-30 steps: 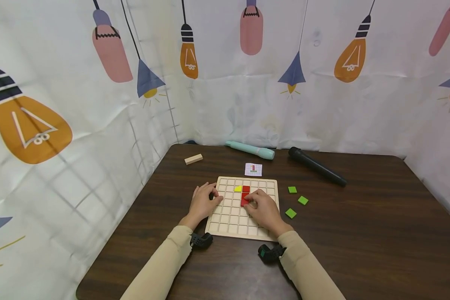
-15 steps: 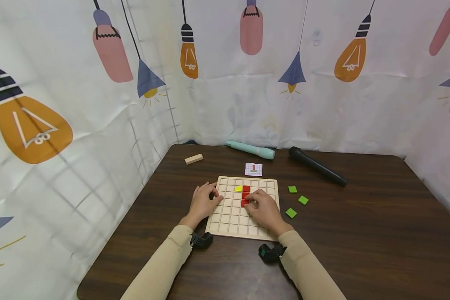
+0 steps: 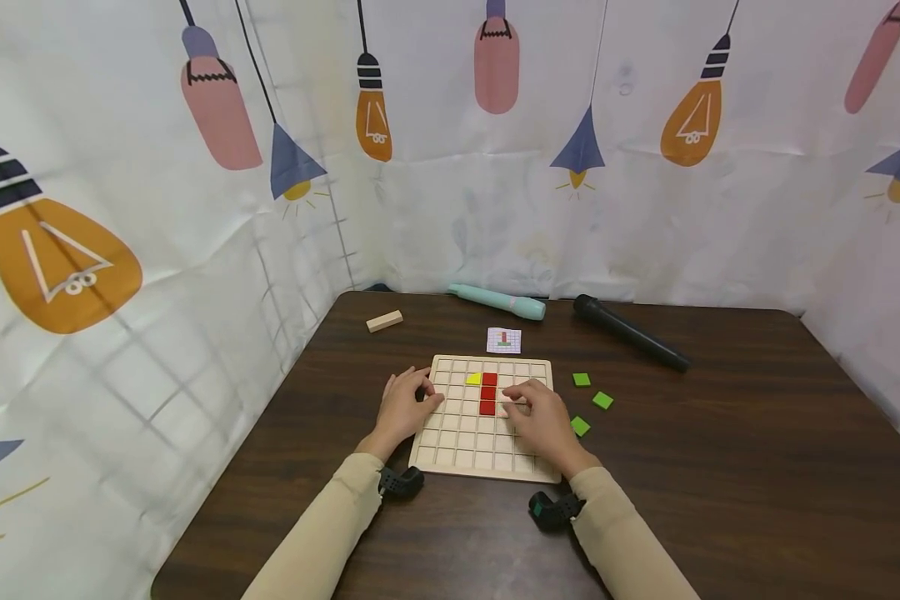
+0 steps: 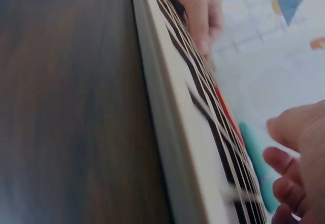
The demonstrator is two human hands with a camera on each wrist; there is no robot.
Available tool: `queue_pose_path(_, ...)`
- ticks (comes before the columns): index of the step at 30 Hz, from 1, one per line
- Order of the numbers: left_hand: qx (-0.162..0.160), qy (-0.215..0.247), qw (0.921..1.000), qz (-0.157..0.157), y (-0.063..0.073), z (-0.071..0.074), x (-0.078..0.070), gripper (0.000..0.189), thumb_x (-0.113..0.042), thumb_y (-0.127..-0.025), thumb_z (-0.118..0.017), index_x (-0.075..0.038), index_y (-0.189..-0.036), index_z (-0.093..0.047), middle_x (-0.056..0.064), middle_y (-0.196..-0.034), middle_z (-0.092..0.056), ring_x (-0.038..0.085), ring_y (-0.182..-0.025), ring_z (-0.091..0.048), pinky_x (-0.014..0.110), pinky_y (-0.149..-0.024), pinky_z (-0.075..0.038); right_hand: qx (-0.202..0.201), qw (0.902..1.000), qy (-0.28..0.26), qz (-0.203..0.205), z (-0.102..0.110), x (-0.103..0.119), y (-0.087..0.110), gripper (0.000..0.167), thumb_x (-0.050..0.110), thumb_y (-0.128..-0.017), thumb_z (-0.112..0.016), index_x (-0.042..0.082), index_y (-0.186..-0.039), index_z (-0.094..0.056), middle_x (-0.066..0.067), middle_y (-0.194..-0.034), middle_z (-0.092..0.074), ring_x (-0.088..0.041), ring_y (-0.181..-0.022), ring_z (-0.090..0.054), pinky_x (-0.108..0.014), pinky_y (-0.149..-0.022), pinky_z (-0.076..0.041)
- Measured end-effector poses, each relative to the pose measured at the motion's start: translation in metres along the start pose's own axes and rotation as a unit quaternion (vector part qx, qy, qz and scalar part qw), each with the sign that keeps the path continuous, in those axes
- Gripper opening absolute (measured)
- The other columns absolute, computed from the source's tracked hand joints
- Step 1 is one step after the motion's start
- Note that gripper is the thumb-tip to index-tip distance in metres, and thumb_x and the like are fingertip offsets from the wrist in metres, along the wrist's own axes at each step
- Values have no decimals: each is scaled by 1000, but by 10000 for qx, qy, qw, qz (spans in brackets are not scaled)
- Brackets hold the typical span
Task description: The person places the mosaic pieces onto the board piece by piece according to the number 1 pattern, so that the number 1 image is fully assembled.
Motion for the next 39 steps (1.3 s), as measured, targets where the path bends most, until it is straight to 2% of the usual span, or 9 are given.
queue_pose_path(2,10,-1,10000,-1,0,0,0,23,-31,-91,-70,-20,-77,-55,6,-143,-53,30,-141,-35,52,-120,-10,-143,9998,94,-100,8,-4,2,20,14,-90,-70,10,-110,-73,-1,-100,-66,-15,-82,-57,-33,-72,-51)
queue_pose_path(7,26,-33,10000,-14,-1,1,2,23,-32,-91,-70,-21,-77,-56,6,-143,-53,30,-141,-35,52,-120,-11,-273,9987,211,-366,27,-18,8,21,14,-92,-67,9,-112,-72,-4,-99,-65,-18,-74,-52,-31,-62,-45)
queue_pose_path(9,42,-20,10000,-31,-1,1,2,22,-32,-91,-70,-21,-77,-56,6,-143,-53,30,-141,-35,52,-120,-10,-329,9978,327,-469,35,-24,10,22,16,-93,-67,8,-113,-71,-6,-102,-64,-21,-75,-53,-32,-62,-46)
queue_pose_path(12,99,4,9999,-31,-1,1,2,21,-33,-92,-69,-21,-79,-56,5,-145,-51,29,-142,-33,52,-120,-9,-465,9955,572,-595,45,-33,12,23,17,-92,-67,7,-113,-71,-10,-109,-64,-26,-86,-59,-41,-71,-51)
queue_pose_path(15,146,41,9999,-20,-2,0,2,21,-32,-92,-68,-21,-79,-56,5,-145,-51,29,-143,-32,52,-120,-8,-555,9936,714,-676,55,-39,13,24,17,-92,-66,5,-112,-71,-13,-112,-63,-30,-91,-60,-49,-77,-51)
queue_pose_path(24,171,85,9998,51,-2,-1,3,16,-28,-92,-68,-21,-80,-59,5,-145,-51,28,-143,-32,51,-120,-7,-814,9866,1026,-968,83,-55,19,27,15,-92,-66,0,-114,-69,-19,-107,-62,-35,-91,-59,-50,-74,-49)
queue_pose_path(30,159,47,9998,71,-1,-1,4,16,-27,-92,-68,-22,-80,-58,4,-145,-51,28,-143,-32,51,-121,-8,-658,9846,1109,-1183,94,-68,22,31,16,-92,-65,-1,-117,-67,-24,-113,-59,-40,-94,-58,-55,-77,-49)
queue_pose_path(35,117,50,9999,45,-1,0,2,16,-26,-92,-68,-21,-80,-59,5,-144,-52,29,-142,-33,52,-120,-9,-292,9832,1130,-1401,99,-80,25,39,22,-93,-63,-5,-122,-62,-31,-122,-54,-47,-104,-54,-60,-85,-46)
queue_pose_path(39,112,19,9999,61,-2,0,1,16,-26,-92,-68,-21,-80,-59,5,-144,-52,29,-143,-33,52,-120,-9,-1,9820,1142,-1503,101,-84,28,47,27,-93,-65,-7,-125,-59,-33,-122,-52,-48,-107,-52,-62,-88,-45)
Point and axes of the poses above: each hand's wrist, its own y-axis away from the middle knuckle, its own z-axis out of the back of the hand, x = y × z, the point moved 5 cm from there along -y, towards the middle knuckle
